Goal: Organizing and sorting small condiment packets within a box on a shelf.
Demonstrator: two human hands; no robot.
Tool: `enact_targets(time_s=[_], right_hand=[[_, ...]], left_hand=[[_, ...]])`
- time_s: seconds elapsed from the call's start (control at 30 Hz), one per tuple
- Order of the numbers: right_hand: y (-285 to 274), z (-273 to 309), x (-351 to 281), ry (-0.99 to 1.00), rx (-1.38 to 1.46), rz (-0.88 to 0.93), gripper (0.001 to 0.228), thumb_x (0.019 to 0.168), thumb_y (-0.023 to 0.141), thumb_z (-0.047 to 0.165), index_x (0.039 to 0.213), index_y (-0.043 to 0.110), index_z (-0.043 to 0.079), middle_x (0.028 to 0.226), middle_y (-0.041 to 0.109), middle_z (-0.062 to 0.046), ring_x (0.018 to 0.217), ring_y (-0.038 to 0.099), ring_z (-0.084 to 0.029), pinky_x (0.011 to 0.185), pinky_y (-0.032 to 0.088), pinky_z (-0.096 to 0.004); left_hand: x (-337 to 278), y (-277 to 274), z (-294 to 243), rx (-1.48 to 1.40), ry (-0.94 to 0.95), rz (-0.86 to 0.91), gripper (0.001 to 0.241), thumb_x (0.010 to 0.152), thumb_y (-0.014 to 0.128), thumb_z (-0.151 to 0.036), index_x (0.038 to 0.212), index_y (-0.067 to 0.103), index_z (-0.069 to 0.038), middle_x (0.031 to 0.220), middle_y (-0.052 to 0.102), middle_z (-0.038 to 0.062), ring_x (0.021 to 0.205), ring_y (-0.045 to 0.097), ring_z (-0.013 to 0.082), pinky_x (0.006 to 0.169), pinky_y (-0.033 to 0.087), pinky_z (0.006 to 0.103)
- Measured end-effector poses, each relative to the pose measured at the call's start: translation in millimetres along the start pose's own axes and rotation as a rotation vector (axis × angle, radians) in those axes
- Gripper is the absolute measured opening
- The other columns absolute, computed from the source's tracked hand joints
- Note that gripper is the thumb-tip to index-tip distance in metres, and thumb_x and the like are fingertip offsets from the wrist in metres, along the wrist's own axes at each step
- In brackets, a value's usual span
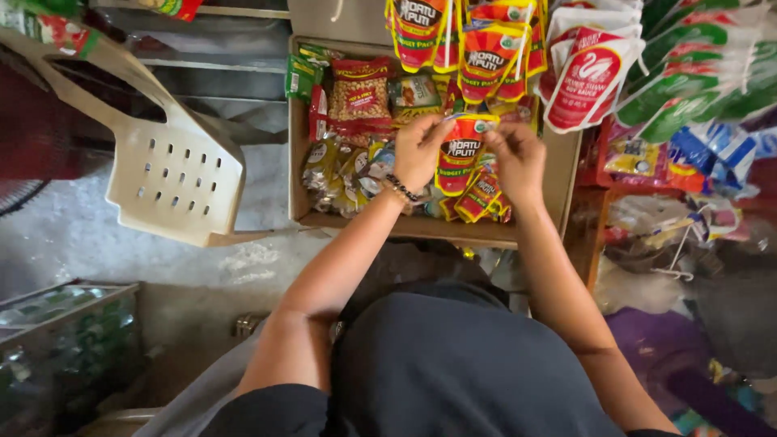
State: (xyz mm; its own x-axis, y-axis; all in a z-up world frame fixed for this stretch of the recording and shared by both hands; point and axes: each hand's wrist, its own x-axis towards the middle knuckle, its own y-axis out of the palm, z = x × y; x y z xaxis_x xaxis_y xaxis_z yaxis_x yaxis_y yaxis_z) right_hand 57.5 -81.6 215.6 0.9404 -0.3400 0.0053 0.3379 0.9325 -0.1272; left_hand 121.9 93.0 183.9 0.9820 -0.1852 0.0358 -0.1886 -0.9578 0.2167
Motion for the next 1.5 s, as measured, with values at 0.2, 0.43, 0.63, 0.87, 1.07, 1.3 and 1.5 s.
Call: enact_targets(time_s=[0.2,0.43,0.63,0.87,1.07,1.3,1.5], right_hand=[[-16.4,-105.9,-61.9,0.426,0.224,0.238,0.022,0.104,0.071,0.022,0.117,0.069,0.004,0.09,0.068,-0.002,0.071,0.054,-0.01,0.059,0.043,-0.025],[-6.9,-113.8,-123.2,0.711,0.433,0.043,0.037,0.094,0.073,0.019,0.126,0.065,0.004,0.11,0.073,-0.007,0.094,0.072,-0.019,0.075,0.063,-0.038],[-22.9,-165.2,-155.5,0.929,0.652,-0.191,0.04,0.092,0.074,0.018,0.126,0.064,0.001,0.114,0.074,-0.01,0.098,0.075,-0.023,0.08,0.063,-0.041],[-49.3,-202.3,-169.3,0.927,0.734,-0.324,0.035,0.093,0.07,0.012,0.126,0.063,0.0,0.112,0.073,-0.011,0.097,0.073,-0.024,0.081,0.062,-0.039],[-53.4,-196.3,-183.0,0.922,0.713,-0.33,0.028,0.1,0.06,0.005,0.126,0.064,-0.004,0.11,0.073,-0.014,0.095,0.074,-0.027,0.081,0.062,-0.039],[-55.6,-188.4,-175.3,0.939,0.689,-0.28,0.03,0.098,0.056,0.004,0.127,0.061,-0.001,0.111,0.074,-0.014,0.096,0.074,-0.027,0.081,0.061,-0.037],[-54.6,-160.5,-134.7,0.788,0.593,-0.15,0.029,0.099,0.06,0.004,0.127,0.061,-0.003,0.111,0.073,-0.015,0.095,0.074,-0.026,0.08,0.063,-0.039]], left_hand=[[-7.8,-4.1,59.7,0.158,-0.17,0.045,0.034,0.102,0.073,-0.022,0.083,0.063,0.005,0.072,0.051,-0.002,0.071,0.042,0.007,0.06,0.039,0.0293],[-29.4,8.2,154.1,0.286,-0.382,0.15,0.029,0.093,0.073,-0.028,0.097,0.072,0.001,0.08,0.075,0.003,0.072,0.065,0.009,0.065,0.054,0.0296],[-62.4,37.3,177.4,0.682,-0.609,0.493,0.031,0.085,0.081,-0.03,0.102,0.077,-0.004,0.09,0.078,0.009,0.08,0.073,0.0184,0.071,0.056,0.0338],[-83.6,62.6,229.0,0.356,-1.098,0.609,0.026,0.086,0.075,-0.011,0.11,0.066,-0.006,0.1,0.074,0.012,0.085,0.076,0.0283,0.065,0.066,0.0494],[-93.4,63.1,288.9,0.479,-0.849,0.569,0.034,0.079,0.077,-0.004,0.111,0.067,-0.006,0.098,0.075,0.012,0.084,0.076,0.026,0.065,0.067,0.0481],[-71.4,48.1,223.5,0.63,-1.059,0.585,0.026,0.092,0.073,-0.023,0.114,0.069,-0.009,0.099,0.071,0.007,0.083,0.07,0.0215,0.067,0.067,0.0427],[-65.7,31.1,223.9,0.519,-0.993,0.547,0.024,0.096,0.066,-0.026,0.113,0.071,-0.01,0.097,0.073,0.005,0.08,0.073,0.0181,0.064,0.065,0.0368]])
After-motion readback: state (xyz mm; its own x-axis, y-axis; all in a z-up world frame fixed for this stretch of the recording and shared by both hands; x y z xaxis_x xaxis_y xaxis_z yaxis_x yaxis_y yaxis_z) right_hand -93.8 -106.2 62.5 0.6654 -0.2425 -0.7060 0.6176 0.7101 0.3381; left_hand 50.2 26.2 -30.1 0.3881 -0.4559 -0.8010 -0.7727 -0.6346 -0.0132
